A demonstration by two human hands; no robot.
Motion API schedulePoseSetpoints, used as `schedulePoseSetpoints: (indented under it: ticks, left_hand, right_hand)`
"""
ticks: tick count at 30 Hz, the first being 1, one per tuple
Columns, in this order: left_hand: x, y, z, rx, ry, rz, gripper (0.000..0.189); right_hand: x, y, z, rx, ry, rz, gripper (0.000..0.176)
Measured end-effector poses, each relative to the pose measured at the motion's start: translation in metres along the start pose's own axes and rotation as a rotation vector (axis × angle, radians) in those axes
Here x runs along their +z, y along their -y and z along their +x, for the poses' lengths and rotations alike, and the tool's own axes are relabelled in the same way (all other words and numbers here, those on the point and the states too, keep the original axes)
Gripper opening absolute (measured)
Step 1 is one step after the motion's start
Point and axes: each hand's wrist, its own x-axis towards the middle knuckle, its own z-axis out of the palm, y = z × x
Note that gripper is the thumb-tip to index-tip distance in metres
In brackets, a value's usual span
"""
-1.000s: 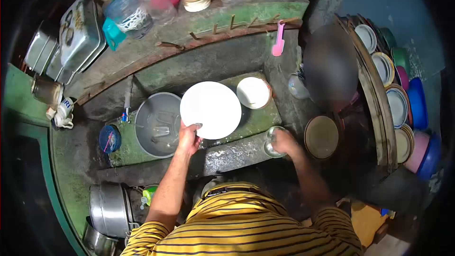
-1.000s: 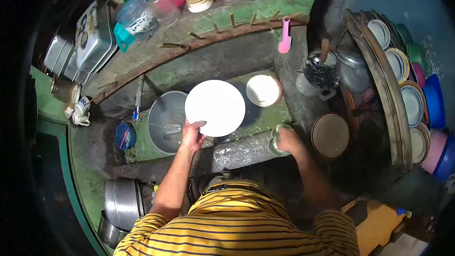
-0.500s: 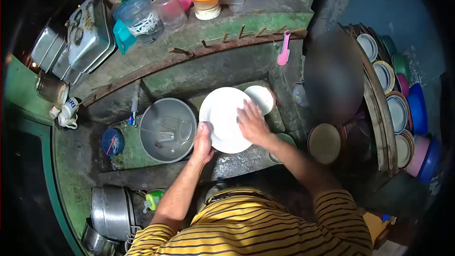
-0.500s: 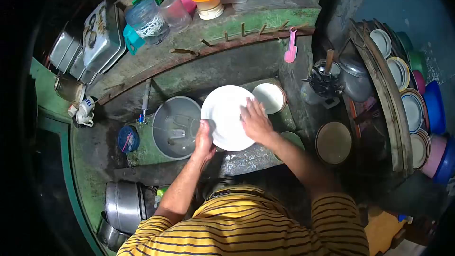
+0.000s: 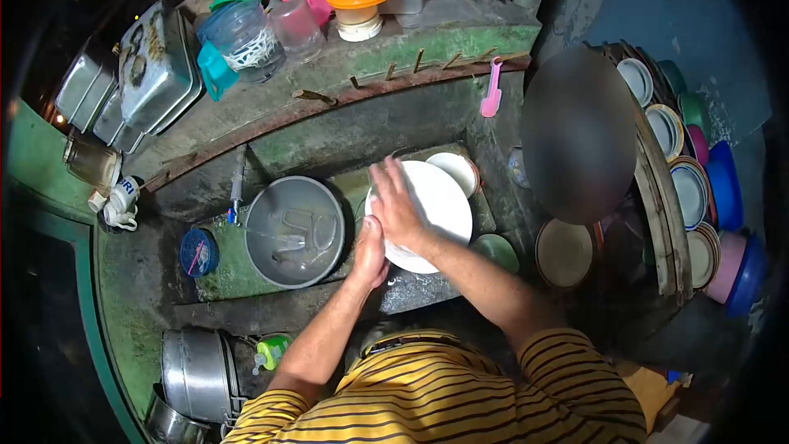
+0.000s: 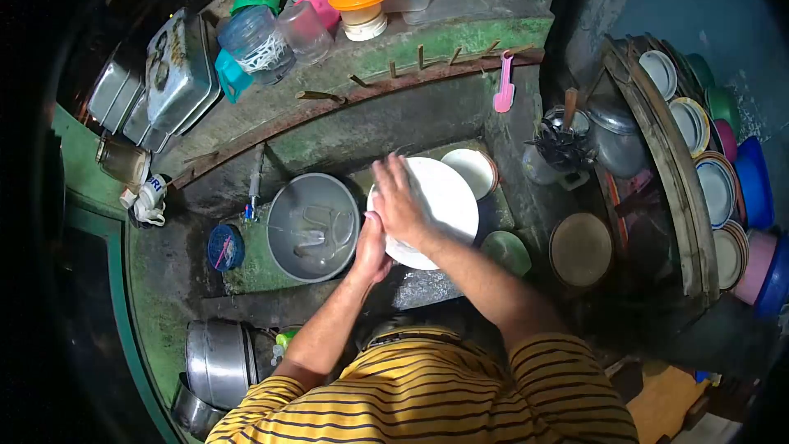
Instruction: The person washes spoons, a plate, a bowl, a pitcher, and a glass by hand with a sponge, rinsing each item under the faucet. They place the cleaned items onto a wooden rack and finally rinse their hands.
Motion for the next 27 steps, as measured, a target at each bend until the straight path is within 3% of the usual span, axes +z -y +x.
schedulePoseSetpoints:
  ticks: [2, 3, 4, 6, 7, 8, 9, 10, 12, 13, 16, 19, 20, 21, 22, 23, 24, 27]
  left_hand:
    - [-0.01, -0.015, 0.004, -0.023, -0.099, -0.036, 0.072]
    - [-0.017, -0.027, 0.002, -0.038, -0.116, 0.016, 0.069]
    - [-0.015, -0.035, -0.001, 0.035, -0.13, 0.006, 0.064]
    - [-0.021, -0.04, -0.009, 0.042, -0.067, 0.078, 0.071]
    - [-0.012, -0.039, -0.014, 0.015, -0.128, 0.106, 0.072]
    - [0.0, -0.036, -0.017, -0.011, -0.184, 0.135, 0.072]
    - [-0.011, -0.014, -0.011, 0.037, -0.046, 0.082, 0.072]
    - [-0.004, -0.003, -0.011, 0.012, -0.074, 0.105, 0.073]
    - [0.009, -0.005, -0.009, 0.105, -0.021, 0.026, 0.073]
    - [-0.002, -0.012, -0.006, 0.003, -0.073, -0.036, 0.075]
    - [-0.011, -0.037, -0.012, 0.111, -0.126, 0.041, 0.069]
    - [-0.012, -0.027, -0.015, 0.214, -0.178, 0.294, 0.058]
    - [-0.003, -0.027, -0.014, 0.273, -0.182, 0.452, 0.056]
    - [0.002, -0.023, -0.016, 0.35, -0.149, 0.619, 0.058]
    - [0.0, -0.008, -0.006, 0.617, -0.126, 0.776, 0.06]
    - [0.013, -0.012, -0.012, 0.624, -0.098, 0.938, 0.058]
    - [0.023, -0.018, -0.02, 0.627, -0.072, 1.099, 0.059]
    - [0.01, -0.027, -0.027, 0.754, 0.059, 1.529, 0.059]
  right_hand:
    - [0.005, 0.004, -0.023, -0.068, 0.189, 0.113, 0.06]
    - [-0.028, 0.017, -0.028, -0.14, 0.383, 0.126, 0.055]
    - [-0.042, 0.007, -0.033, -0.143, 0.385, 0.128, 0.055]
    - [-0.06, -0.015, -0.037, -0.208, 0.539, -0.175, 0.056]
    - [-0.048, -0.039, -0.029, -0.095, 0.485, -0.249, 0.056]
    - [-0.039, -0.045, -0.018, -0.049, 0.235, -0.348, 0.055]
    - [-0.031, -0.038, -0.004, -0.02, 0.073, -0.334, 0.055]
    - [-0.021, -0.026, 0.008, 0.009, -0.086, -0.316, 0.056]
    - [-0.01, 0.012, -0.001, -0.078, 0.078, -0.002, 0.059]
    - [-0.01, 0.015, -0.015, -0.11, 0.198, 0.023, 0.058]
    - [-0.04, -0.006, -0.041, -0.269, 0.528, -0.04, 0.056]
    - [-0.037, -0.047, -0.032, -0.047, 0.274, -0.349, 0.059]
    - [-0.023, -0.053, -0.026, 0.062, 0.082, -0.298, 0.063]
    - [-0.011, -0.044, -0.017, 0.163, -0.051, -0.228, 0.067]
    - [0.001, -0.03, -0.008, 0.266, -0.183, -0.154, 0.073]
    - [0.003, -0.012, 0.002, 0.555, -0.128, 0.317, 0.085]
    - [-0.01, -0.001, 0.006, 0.553, -0.124, 0.316, 0.085]
    - [-0.058, 0.02, 0.013, 0.958, 0.005, 1.826, 0.027]
